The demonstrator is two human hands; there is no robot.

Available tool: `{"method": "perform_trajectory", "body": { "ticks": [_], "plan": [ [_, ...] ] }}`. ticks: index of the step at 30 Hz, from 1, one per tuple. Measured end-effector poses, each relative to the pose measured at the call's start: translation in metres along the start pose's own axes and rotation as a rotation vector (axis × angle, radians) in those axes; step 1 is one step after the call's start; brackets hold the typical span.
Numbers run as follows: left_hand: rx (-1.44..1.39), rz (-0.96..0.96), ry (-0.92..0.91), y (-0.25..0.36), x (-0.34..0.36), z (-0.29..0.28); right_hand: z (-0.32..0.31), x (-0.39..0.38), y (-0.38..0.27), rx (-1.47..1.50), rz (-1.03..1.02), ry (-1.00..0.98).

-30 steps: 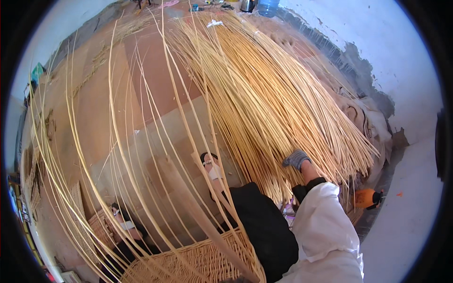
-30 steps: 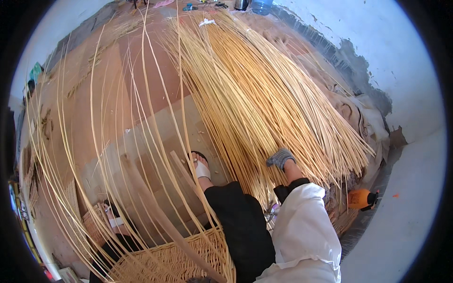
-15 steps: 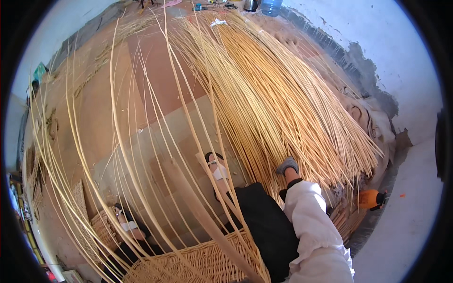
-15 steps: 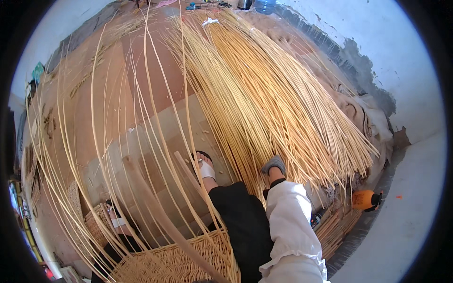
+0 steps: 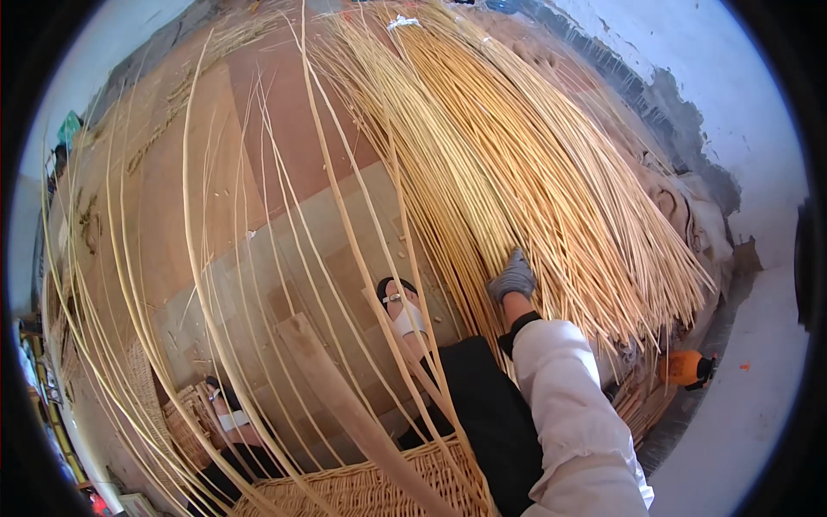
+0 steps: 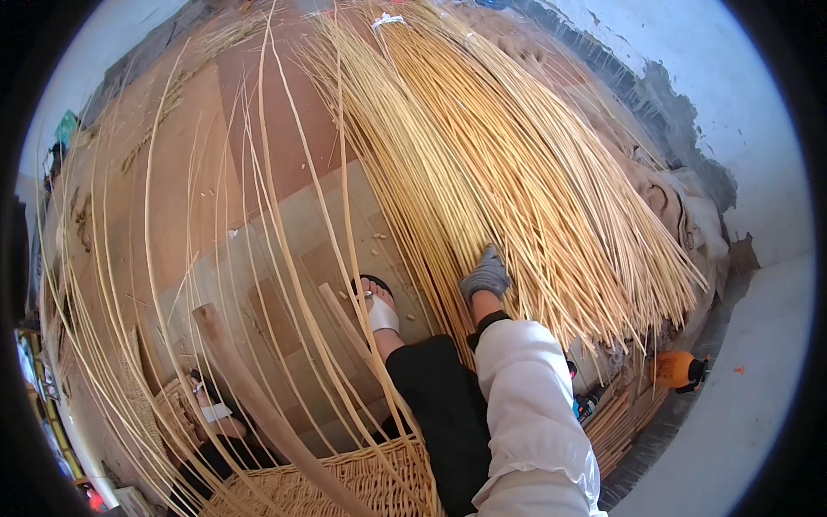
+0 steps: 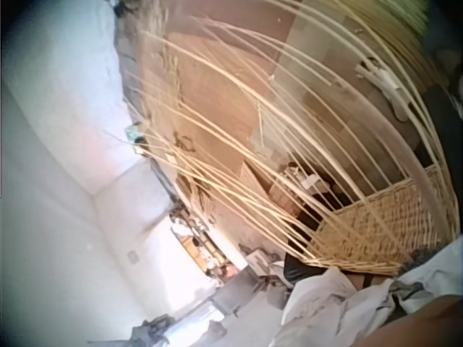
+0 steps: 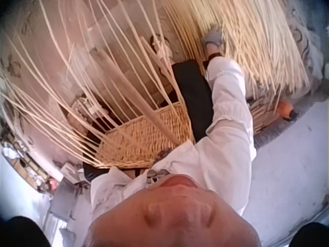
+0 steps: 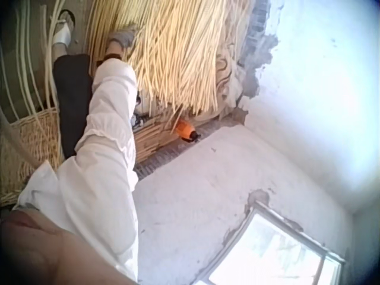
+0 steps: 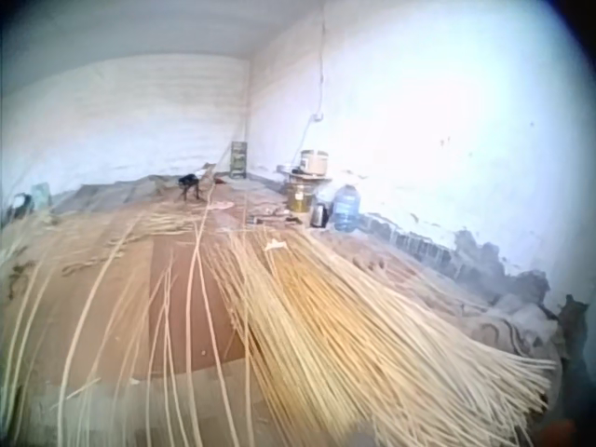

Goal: The person weaves long straw strips into a rectangular basket base by hand and using a pink clamp to secure the strips. They use a pair of snips to trim excess straw and gather a bundle of more strips from the workshop floor.

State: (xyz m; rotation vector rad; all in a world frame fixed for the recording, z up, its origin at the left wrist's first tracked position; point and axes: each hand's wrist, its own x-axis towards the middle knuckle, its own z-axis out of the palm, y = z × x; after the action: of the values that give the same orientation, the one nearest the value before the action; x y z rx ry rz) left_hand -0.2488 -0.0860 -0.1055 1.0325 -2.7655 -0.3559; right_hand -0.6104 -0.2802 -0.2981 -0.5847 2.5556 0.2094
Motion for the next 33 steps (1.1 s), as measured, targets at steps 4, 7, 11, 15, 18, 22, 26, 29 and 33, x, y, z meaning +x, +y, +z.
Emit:
{"method": "perform_trajectory", "body": {
  "ticks": [4,7,11,15,18,22,26,29,33],
  "plan": [
    [0.003,-0.009,0.008,0.0,-0.002,-0.003,0.004,0.004,0.017,0.123,0.024,-0.004],
    [0.004,-0.015,0.016,0.002,-0.003,-0.001,0.024,0.0,0.025,0.085,0.025,0.067],
    [-0.006,-0.012,0.028,0.003,-0.004,0.005,-0.004,-0.001,0.039,0.057,0.094,0.077],
    [0.016,-0.043,0.024,0.01,-0.013,-0.006,-0.105,-0.068,0.04,0.044,-0.031,0.179],
    [0.012,-0.043,0.045,0.013,-0.012,-0.006,-0.101,-0.035,0.074,-0.058,-0.018,0.296],
    [0.033,-0.058,0.019,0.02,-0.018,-0.005,-0.139,-0.051,0.066,-0.148,-0.086,0.258],
    [0.162,-0.125,-0.095,0.05,-0.05,0.002,-0.138,-0.052,0.08,-0.165,-0.081,0.359],
    [0.004,-0.055,0.025,0.039,-0.032,-0.009,-0.167,-0.084,0.076,-0.141,-0.047,0.352],
    [-0.18,0.01,0.117,0.034,-0.029,-0.022,-0.166,-0.092,0.092,-0.086,-0.036,0.275]
  ]
}}
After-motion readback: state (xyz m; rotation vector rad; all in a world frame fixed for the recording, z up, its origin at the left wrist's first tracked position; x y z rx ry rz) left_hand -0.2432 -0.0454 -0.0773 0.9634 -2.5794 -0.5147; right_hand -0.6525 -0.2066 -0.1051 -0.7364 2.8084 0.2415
